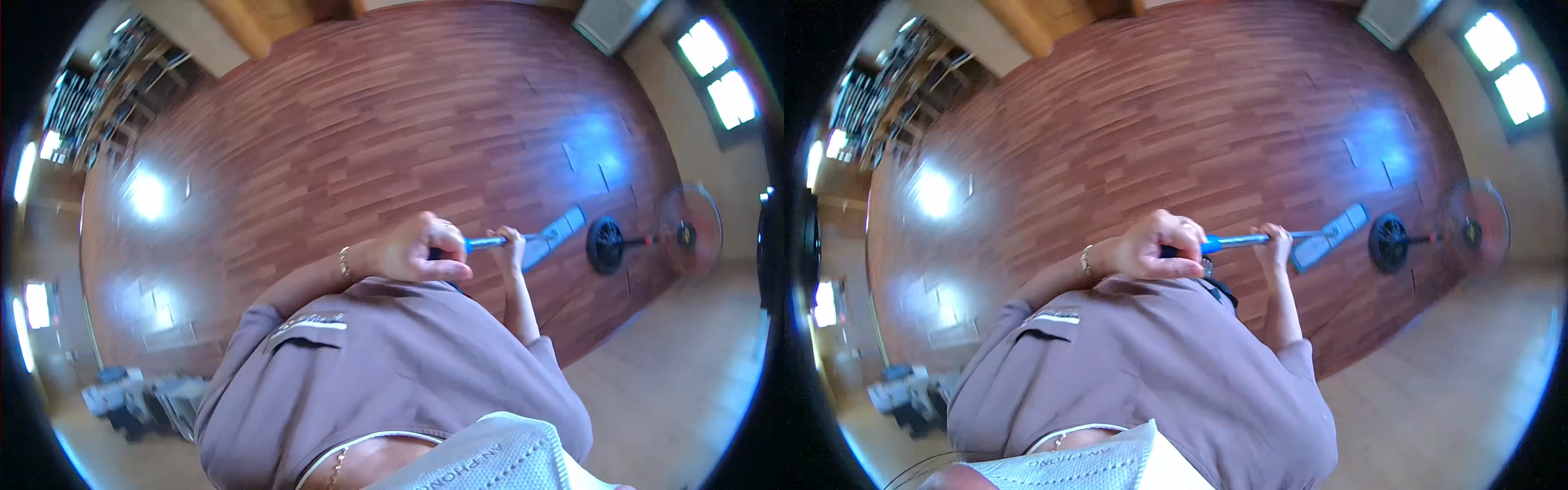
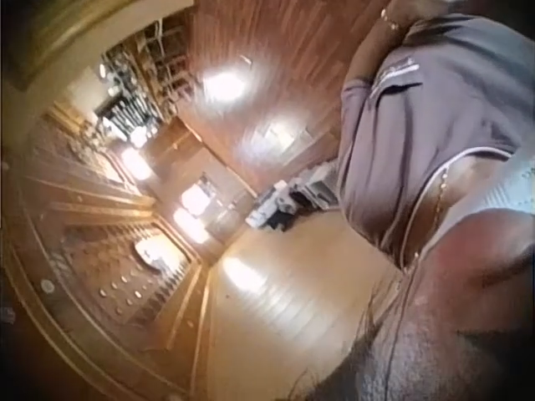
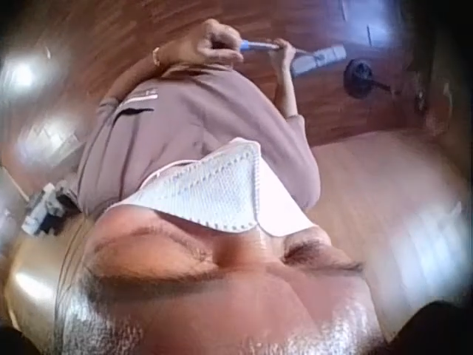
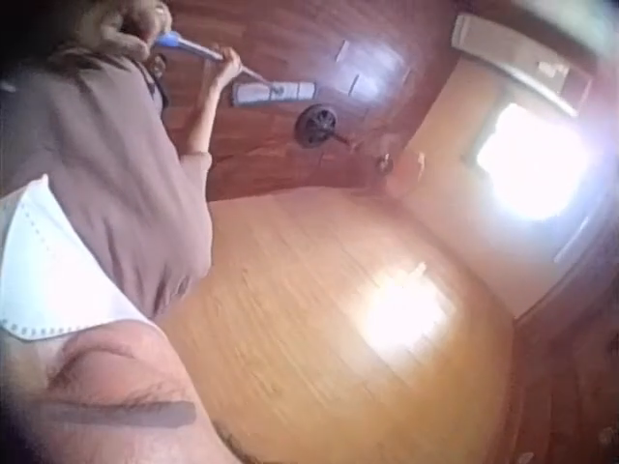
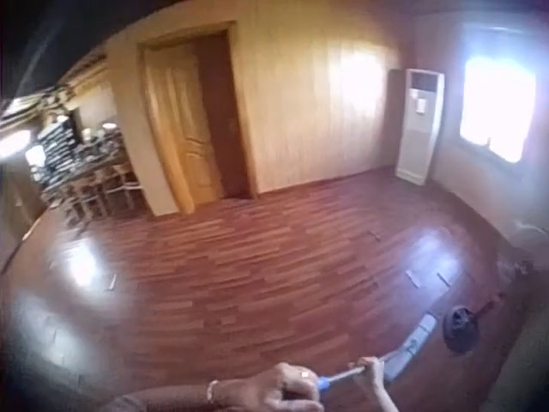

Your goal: Mopping a wooden floor using a flat mop.

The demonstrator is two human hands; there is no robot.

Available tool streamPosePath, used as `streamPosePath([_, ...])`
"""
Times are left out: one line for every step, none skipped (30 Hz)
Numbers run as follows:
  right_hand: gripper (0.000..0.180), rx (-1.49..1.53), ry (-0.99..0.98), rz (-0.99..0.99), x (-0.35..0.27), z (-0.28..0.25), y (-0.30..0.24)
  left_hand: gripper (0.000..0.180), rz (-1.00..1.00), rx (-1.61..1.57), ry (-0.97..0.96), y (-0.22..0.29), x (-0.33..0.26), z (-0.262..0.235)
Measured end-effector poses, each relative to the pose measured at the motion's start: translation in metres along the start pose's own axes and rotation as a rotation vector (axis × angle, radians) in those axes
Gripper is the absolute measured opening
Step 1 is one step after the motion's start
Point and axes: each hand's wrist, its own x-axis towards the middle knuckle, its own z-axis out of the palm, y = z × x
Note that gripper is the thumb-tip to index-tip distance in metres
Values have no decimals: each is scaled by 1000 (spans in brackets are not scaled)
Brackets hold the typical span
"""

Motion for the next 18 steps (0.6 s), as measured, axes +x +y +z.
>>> streamPosePath([31,53,18,31,-9,-4,1,28,-2,15,-14,5,-1,4])
streamPosePath([32,14,-18,76,-17,-10,0,25,-40,22,-79,13,0,4])
streamPosePath([34,32,-19,46,-19,-13,0,22,-77,32,-140,19,1,3])
streamPosePath([35,90,-57,51,-18,-14,-2,25,-65,-18,-100,22,0,6])
streamPosePath([35,130,-77,55,-17,-14,-2,26,-74,-18,-96,25,-1,5])
streamPosePath([36,164,-104,76,-15,-12,0,26,-79,-19,-100,28,0,2])
streamPosePath([36,193,-127,102,-14,-11,0,27,-102,-1,-96,34,0,-1])
streamPosePath([37,217,-155,125,-10,-5,-1,27,-106,18,-62,38,-3,-7])
streamPosePath([37,236,-178,97,-6,5,-9,27,-114,25,-24,44,-11,-11])
streamPosePath([36,251,-237,101,-3,14,-16,28,-122,30,12,49,-20,-12])
streamPosePath([35,270,-298,100,0,24,-25,27,-145,33,75,55,-32,-13])
streamPosePath([31,337,-248,-35,5,30,-39,27,-170,48,159,65,-43,-9])
streamPosePath([27,524,-221,-126,17,39,-49,26,-177,74,216,66,-47,-8])
streamPosePath([20,478,-277,-170,15,61,-10,26,-200,41,246,67,-48,2])
streamPosePath([15,414,-270,-301,13,62,-10,25,-230,19,299,56,-54,11])
streamPosePath([13,537,-456,-205,10,83,0,26,-232,-62,347,52,-63,18])
streamPosePath([19,525,-297,-386,8,88,-7,28,-213,-1,399,51,-63,22])
streamPosePath([26,301,-512,-368,23,94,-1,29,-190,75,459,56,-64,22])
